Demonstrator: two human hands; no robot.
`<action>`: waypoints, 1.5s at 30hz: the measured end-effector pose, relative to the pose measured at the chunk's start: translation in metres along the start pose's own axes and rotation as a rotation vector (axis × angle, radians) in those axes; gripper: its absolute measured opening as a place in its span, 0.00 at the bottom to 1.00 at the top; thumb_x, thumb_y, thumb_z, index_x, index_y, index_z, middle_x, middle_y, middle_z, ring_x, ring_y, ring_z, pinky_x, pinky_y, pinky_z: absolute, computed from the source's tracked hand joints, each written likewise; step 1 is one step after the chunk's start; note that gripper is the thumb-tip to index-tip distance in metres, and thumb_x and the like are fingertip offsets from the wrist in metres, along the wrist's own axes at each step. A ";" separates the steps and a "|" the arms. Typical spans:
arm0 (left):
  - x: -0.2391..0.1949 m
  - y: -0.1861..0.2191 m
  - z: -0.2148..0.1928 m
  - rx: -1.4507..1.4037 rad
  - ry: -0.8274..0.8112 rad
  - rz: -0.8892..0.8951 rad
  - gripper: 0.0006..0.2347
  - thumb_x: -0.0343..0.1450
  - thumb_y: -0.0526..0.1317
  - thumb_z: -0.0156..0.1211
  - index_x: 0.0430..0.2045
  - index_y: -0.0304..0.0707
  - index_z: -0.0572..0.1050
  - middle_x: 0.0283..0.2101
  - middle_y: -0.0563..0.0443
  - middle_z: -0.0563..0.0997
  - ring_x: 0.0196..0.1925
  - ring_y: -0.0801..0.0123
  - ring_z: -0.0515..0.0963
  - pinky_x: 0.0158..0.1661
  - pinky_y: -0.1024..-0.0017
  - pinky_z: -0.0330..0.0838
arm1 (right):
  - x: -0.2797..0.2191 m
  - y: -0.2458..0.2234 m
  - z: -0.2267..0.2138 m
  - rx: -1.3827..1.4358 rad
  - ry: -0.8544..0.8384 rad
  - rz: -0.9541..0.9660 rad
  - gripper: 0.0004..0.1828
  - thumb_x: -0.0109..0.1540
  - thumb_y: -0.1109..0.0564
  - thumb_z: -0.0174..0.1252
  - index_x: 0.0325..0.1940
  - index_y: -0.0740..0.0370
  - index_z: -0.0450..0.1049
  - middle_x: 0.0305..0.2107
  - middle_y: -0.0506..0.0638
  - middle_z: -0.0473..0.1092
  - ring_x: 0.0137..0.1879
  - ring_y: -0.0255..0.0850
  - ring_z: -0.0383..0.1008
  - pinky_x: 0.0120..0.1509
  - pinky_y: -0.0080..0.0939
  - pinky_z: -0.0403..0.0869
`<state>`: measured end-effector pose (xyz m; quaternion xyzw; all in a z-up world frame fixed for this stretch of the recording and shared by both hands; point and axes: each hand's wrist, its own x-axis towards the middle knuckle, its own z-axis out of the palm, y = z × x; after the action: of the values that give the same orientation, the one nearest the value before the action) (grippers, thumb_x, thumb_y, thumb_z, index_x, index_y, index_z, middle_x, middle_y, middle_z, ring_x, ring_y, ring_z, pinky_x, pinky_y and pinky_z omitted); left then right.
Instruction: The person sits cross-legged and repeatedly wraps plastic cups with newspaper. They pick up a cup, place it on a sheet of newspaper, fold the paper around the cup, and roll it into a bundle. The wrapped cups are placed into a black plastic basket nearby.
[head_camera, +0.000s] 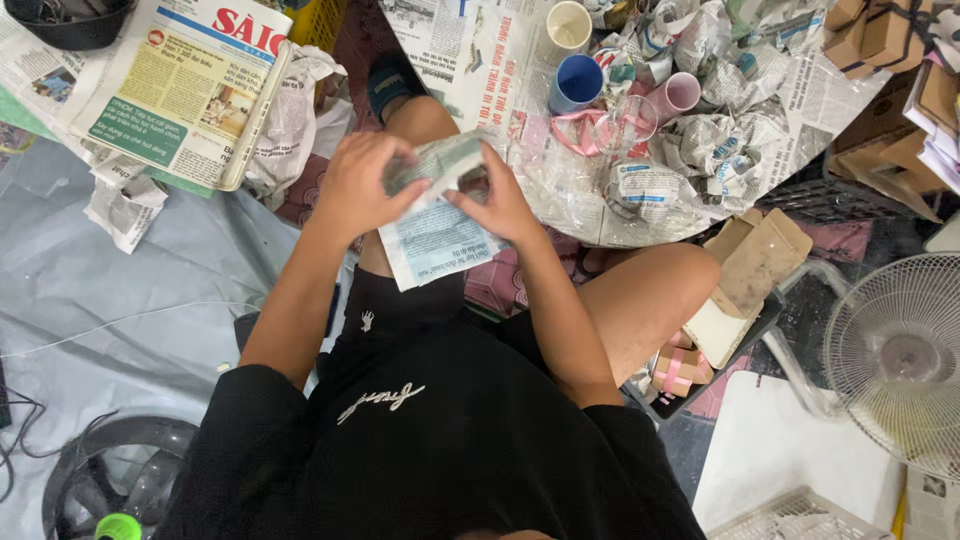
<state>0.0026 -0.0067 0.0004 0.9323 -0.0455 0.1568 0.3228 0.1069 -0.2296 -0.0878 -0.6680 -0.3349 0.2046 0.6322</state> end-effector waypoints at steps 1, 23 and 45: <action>0.002 0.003 0.001 -0.024 -0.012 0.010 0.17 0.66 0.44 0.72 0.43 0.33 0.77 0.45 0.42 0.83 0.53 0.50 0.80 0.57 0.54 0.68 | -0.001 0.002 0.000 -0.047 0.021 -0.047 0.36 0.59 0.62 0.67 0.68 0.66 0.60 0.51 0.54 0.71 0.55 0.41 0.76 0.59 0.42 0.77; 0.057 -0.025 -0.015 -0.076 -0.238 0.157 0.32 0.67 0.50 0.70 0.65 0.34 0.69 0.59 0.31 0.76 0.60 0.40 0.75 0.57 0.54 0.69 | 0.053 -0.001 0.030 -0.103 0.317 0.071 0.22 0.68 0.49 0.59 0.56 0.66 0.60 0.48 0.59 0.73 0.56 0.46 0.77 0.60 0.43 0.75; 0.046 -0.025 -0.004 0.031 -0.137 0.193 0.26 0.68 0.43 0.69 0.63 0.40 0.73 0.61 0.41 0.78 0.59 0.49 0.77 0.55 0.58 0.70 | 0.049 -0.070 0.004 -0.704 0.362 -0.477 0.46 0.53 0.52 0.73 0.68 0.67 0.56 0.60 0.74 0.61 0.66 0.66 0.62 0.71 0.55 0.59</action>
<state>0.0492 0.0164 0.0038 0.9369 -0.1546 0.1239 0.2880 0.1250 -0.1938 -0.0124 -0.7715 -0.4126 -0.1925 0.4444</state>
